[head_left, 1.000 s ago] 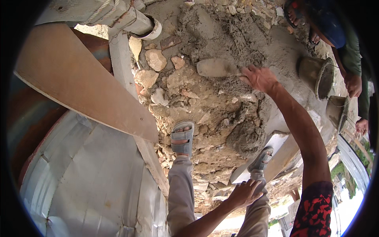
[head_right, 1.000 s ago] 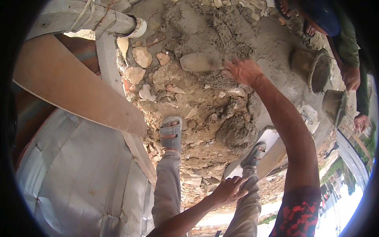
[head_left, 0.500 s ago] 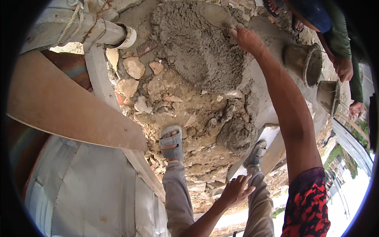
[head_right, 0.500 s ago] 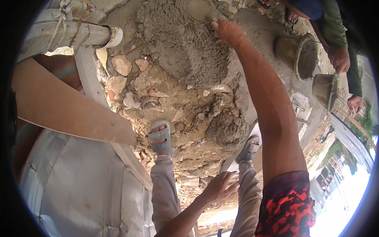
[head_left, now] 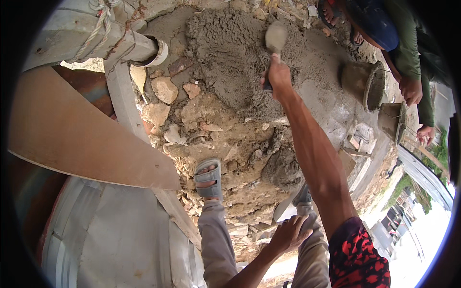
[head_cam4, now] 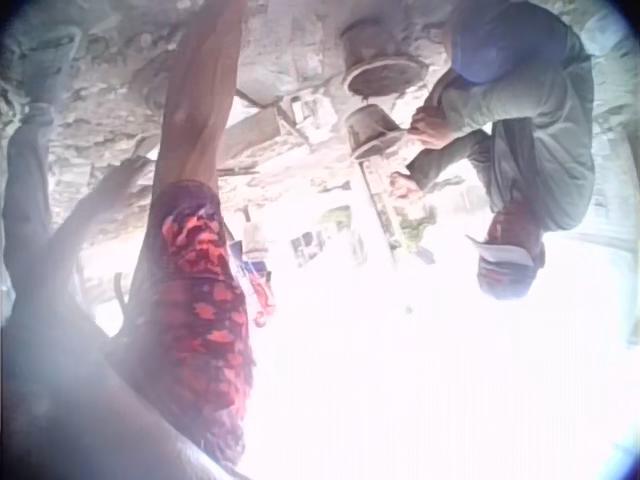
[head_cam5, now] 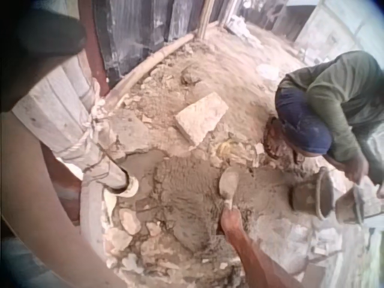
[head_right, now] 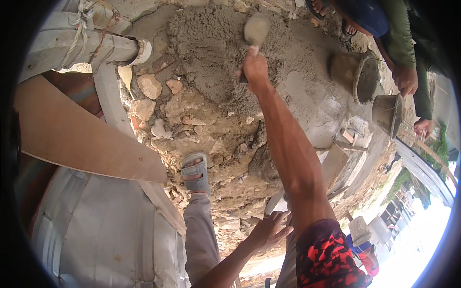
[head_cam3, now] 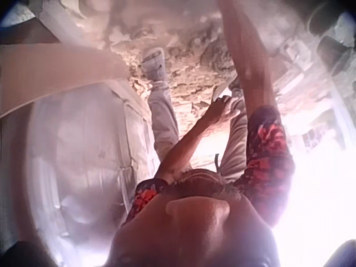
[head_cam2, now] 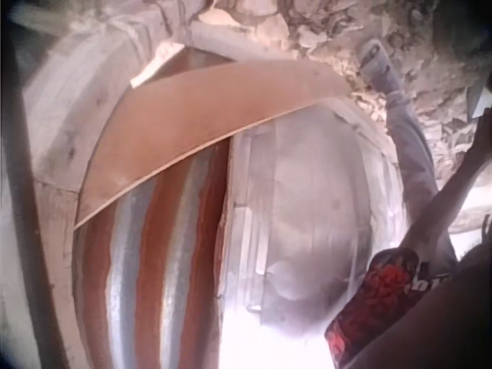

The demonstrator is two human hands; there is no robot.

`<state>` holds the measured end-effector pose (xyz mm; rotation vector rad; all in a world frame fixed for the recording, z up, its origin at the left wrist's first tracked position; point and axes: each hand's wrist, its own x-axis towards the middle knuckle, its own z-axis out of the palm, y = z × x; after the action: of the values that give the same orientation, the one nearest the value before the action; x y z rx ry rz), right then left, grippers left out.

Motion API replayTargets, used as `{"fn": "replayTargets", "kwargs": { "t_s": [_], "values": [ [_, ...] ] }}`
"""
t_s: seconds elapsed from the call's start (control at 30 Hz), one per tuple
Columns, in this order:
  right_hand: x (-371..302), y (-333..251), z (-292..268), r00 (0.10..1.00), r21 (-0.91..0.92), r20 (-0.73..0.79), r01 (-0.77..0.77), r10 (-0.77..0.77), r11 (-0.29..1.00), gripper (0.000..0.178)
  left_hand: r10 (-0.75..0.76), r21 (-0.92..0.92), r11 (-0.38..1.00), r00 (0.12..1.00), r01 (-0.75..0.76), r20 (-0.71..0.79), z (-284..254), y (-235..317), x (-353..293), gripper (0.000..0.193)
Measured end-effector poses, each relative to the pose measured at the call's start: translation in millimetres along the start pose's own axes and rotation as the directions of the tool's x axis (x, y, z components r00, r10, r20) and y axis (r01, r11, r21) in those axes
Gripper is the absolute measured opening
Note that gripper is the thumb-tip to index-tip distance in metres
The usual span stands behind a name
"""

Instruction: The person applies wet cement to a surface using a trowel and a bucket, smoothing and spreading the mixture across the work area.

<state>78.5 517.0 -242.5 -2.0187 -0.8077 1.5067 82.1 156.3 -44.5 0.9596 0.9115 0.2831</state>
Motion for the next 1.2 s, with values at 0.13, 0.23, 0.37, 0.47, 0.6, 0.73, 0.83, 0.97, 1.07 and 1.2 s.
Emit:
{"fn": "replayTargets", "kwargs": {
  "t_s": [0.13,0.23,0.37,0.47,0.6,0.73,0.83,0.97,1.07,1.2],
  "values": [
    [27,-13,12,0.914,-0.813,0.375,0.405,-0.155,0.418,0.053,-0.01,-0.041,0.999,1.0,0.01,0.011,0,1,6,0.055],
    [52,-39,-39,0.888,-0.851,0.445,0.459,-0.113,0.257,0.057,-0.092,0.029,0.995,0.995,0.092,0.027,2,-11,6,0.057],
    [108,-38,-156,0.703,-0.899,0.405,0.424,-0.585,-0.113,0.049,-0.054,-0.01,0.998,0.997,0.055,0.057,12,-3,15,0.057],
    [88,-43,-154,0.983,-0.878,0.18,0.173,-0.028,0.446,0.053,-0.076,0.006,0.997,0.997,0.076,0.012,5,-7,9,0.056],
    [31,-36,-65,0.993,-0.372,-0.05,-0.117,0.106,0.921,0.049,-0.034,0.027,0.999,0.999,0.035,-0.025,0,-5,11,0.056],
    [-1,-17,53,0.989,-0.099,0.141,-0.03,0.044,0.995,0.046,0.026,0.07,0.997,0.999,-0.024,-0.029,5,2,15,0.051],
    [13,-12,122,0.757,-0.641,0.483,0.648,-0.441,0.411,0.045,-0.003,-0.602,0.794,0.989,-0.088,-0.148,105,-96,15,0.049],
    [1,-32,126,0.646,-0.564,0.694,0.762,-0.319,0.317,0.043,-0.086,-0.7,0.707,0.971,-0.099,-0.224,83,-76,14,0.051],
    [-7,-52,81,0.794,-0.677,0.608,0.522,-0.006,0.519,0.045,-0.007,-0.319,0.946,0.986,-0.047,-0.165,32,-24,16,0.054],
    [-4,-45,27,0.807,-0.79,0.588,0.587,-0.048,0.177,0.052,-0.088,0.079,0.993,0.996,0.087,0.017,8,-9,19,0.057]
  ]
}}
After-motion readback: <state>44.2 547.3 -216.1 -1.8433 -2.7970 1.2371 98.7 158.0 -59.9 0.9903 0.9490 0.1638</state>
